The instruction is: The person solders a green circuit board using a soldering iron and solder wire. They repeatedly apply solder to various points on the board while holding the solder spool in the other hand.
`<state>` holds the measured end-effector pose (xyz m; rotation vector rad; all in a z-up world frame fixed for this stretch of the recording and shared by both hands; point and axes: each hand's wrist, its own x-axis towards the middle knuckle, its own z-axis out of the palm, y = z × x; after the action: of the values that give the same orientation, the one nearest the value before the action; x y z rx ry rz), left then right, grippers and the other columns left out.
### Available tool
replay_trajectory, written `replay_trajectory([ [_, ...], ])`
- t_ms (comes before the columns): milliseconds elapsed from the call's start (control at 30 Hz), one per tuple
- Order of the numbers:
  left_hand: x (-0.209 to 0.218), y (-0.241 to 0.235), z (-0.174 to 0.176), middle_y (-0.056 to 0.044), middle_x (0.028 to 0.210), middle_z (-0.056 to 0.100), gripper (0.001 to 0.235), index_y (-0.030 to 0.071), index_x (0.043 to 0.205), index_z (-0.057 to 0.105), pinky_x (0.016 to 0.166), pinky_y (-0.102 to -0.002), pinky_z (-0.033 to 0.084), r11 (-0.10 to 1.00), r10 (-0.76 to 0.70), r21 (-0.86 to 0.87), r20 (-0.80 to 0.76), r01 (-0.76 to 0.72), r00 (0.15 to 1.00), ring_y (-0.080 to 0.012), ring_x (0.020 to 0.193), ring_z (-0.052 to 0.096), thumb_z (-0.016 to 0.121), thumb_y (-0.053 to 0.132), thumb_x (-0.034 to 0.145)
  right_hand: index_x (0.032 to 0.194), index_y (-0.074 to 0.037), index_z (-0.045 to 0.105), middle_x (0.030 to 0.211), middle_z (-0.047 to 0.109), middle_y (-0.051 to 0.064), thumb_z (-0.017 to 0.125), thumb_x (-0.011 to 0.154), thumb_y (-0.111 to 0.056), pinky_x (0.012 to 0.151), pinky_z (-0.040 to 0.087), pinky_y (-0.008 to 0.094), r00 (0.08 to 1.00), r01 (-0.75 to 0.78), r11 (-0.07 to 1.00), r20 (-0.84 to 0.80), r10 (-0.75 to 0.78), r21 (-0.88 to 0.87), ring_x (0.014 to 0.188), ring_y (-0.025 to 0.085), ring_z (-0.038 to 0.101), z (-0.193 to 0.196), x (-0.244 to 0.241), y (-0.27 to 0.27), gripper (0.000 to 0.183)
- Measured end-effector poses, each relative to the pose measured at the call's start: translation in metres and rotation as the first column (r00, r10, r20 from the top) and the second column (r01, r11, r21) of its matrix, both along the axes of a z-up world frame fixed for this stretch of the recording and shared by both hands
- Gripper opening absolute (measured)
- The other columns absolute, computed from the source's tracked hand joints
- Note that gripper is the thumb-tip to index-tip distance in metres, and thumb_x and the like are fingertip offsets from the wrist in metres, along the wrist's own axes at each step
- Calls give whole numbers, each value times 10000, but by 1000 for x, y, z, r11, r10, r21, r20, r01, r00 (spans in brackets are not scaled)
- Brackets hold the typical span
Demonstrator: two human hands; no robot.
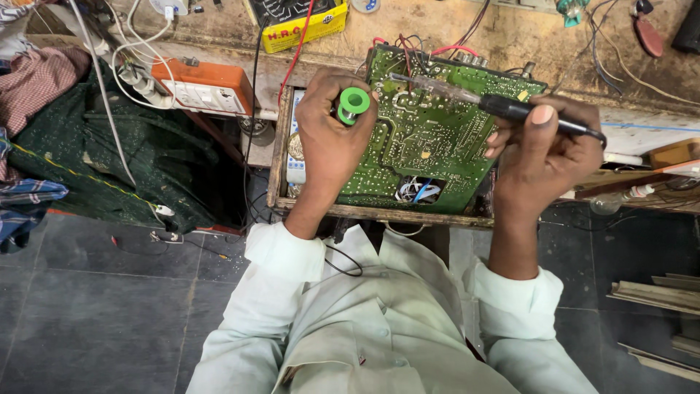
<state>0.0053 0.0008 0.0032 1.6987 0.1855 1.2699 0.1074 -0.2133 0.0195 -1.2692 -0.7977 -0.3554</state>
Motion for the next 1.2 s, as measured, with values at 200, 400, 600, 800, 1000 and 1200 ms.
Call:
replay_trajectory([
  [200, 2, -1, -1, -101, 945, 664, 130, 10, 926, 681, 813, -316, 530, 1000, 10, 19, 3, -10, 1000, -220, 883, 680, 769, -42, 845, 1184, 62, 585, 901, 680, 182, 642, 1207, -174, 572, 607, 309, 977, -83, 980, 179, 115, -179, 688, 205, 706, 33, 15, -4, 244],
  [400, 3, -1, -1, -98, 930, 666, 133, 12, 927, 689, 802, -319, 521, 1000, 18, 22, -40, -17, 999, -225, 885, 675, 766, -40, 831, 1196, 80, 575, 927, 677, 177, 618, 1243, -112, 623, 584, 293, 984, -90, 942, 117, 134, -322, 716, 204, 688, 62, 10, -6, 202],
  [600, 5, 0, 0, -100, 944, 647, 141, 10, 928, 691, 805, -321, 525, 1000, 3, 29, -37, -2, 999, -229, 902, 674, 756, -45, 816, 1197, 68, 591, 936, 673, 146, 564, 1224, -108, 634, 579, 273, 960, -167, 893, 135, 243, -419, 741, 187, 697, 90, 21, 1, 181],
  [800, 5, 0, 1, -100, 962, 636, 147, 8, 930, 690, 798, -324, 532, 999, 20, 39, -39, -19, 999, -226, 904, 676, 763, -46, 815, 1139, 50, 594, 881, 641, 92, 569, 1235, -113, 626, 529, 254, 969, -165, 849, 80, 236, -502, 702, 160, 662, 107, 24, 5, 191],
  [1000, 6, 0, 1, -97, 955, 630, 143, 12, 927, 692, 795, -322, 531, 998, 35, 61, -48, -32, 998, -222, 898, 675, 758, -52, 819, 1125, 66, 551, 903, 623, 98, 567, 1252, -89, 617, 505, 255, 966, -181, 842, 71, 250, -508, 711, 162, 650, 109, 32, 7, 201],
  [1200, 8, -1, 0, -90, 945, 630, 138, 8, 933, 690, 775, -321, 531, 999, 34, 34, -64, -32, 997, -212, 880, 672, 755, -48, 826, 1117, 64, 592, 886, 641, 95, 555, 1244, -105, 635, 530, 259, 953, -179, 838, 120, 278, -515, 709, 158, 662, 110, 31, 6, 215],
])
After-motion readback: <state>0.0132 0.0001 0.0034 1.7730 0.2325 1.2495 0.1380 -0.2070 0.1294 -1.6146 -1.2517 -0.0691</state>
